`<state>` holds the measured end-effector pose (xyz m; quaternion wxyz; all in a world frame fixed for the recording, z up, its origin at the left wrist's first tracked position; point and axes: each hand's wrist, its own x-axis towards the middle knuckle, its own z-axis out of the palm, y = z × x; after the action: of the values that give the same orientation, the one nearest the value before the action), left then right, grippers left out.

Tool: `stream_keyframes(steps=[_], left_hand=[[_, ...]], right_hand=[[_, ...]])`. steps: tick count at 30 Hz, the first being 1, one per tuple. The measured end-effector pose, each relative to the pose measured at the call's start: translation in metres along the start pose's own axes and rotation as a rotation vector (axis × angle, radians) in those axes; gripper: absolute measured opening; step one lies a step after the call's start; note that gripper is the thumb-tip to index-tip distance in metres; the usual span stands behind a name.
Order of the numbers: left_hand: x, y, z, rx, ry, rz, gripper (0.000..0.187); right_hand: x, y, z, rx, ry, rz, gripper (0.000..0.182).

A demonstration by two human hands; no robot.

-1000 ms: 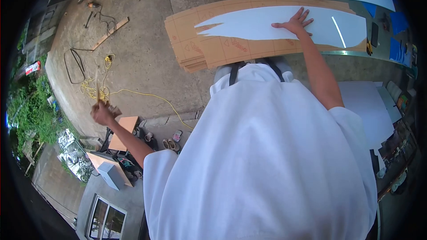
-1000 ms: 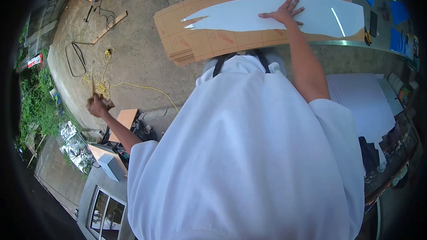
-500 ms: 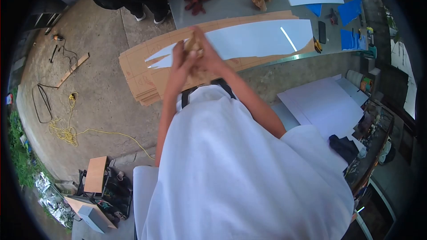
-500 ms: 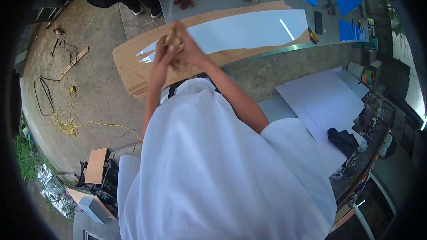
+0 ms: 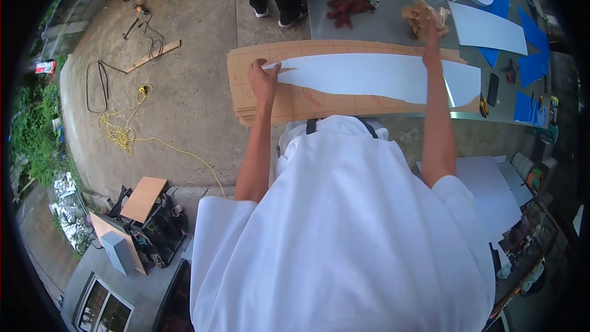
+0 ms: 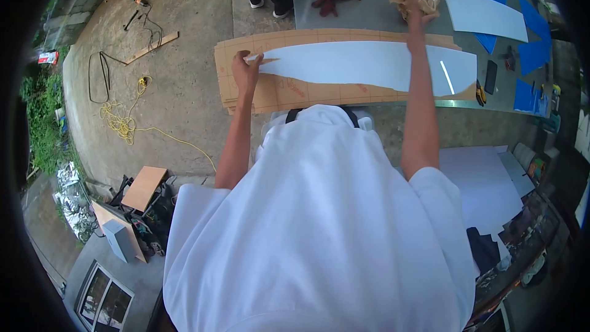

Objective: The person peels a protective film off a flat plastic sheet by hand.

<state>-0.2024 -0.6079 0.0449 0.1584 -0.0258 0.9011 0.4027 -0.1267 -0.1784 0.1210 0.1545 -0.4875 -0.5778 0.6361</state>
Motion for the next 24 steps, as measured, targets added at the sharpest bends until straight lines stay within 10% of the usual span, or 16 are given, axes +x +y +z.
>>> stream_keyframes(steps=[6,8,24], left_hand=[[0.012,0.025,0.05,0.341,0.293,0.159,0.097],[0.014,0.042,0.059,0.395,0.177,0.204,0.112],[0.071,0.012,0.017,0.346,0.145,-0.069,0.094]], right_hand=[[-0.034,0.163,0.047,-0.82,-0.139,-0.345,0.12],[-0.102,0.14,0.073,-0.959,-0.216,-0.037,0.122],[-0.124,0.171,0.076,-1.336,-0.323,-0.141,0.123]])
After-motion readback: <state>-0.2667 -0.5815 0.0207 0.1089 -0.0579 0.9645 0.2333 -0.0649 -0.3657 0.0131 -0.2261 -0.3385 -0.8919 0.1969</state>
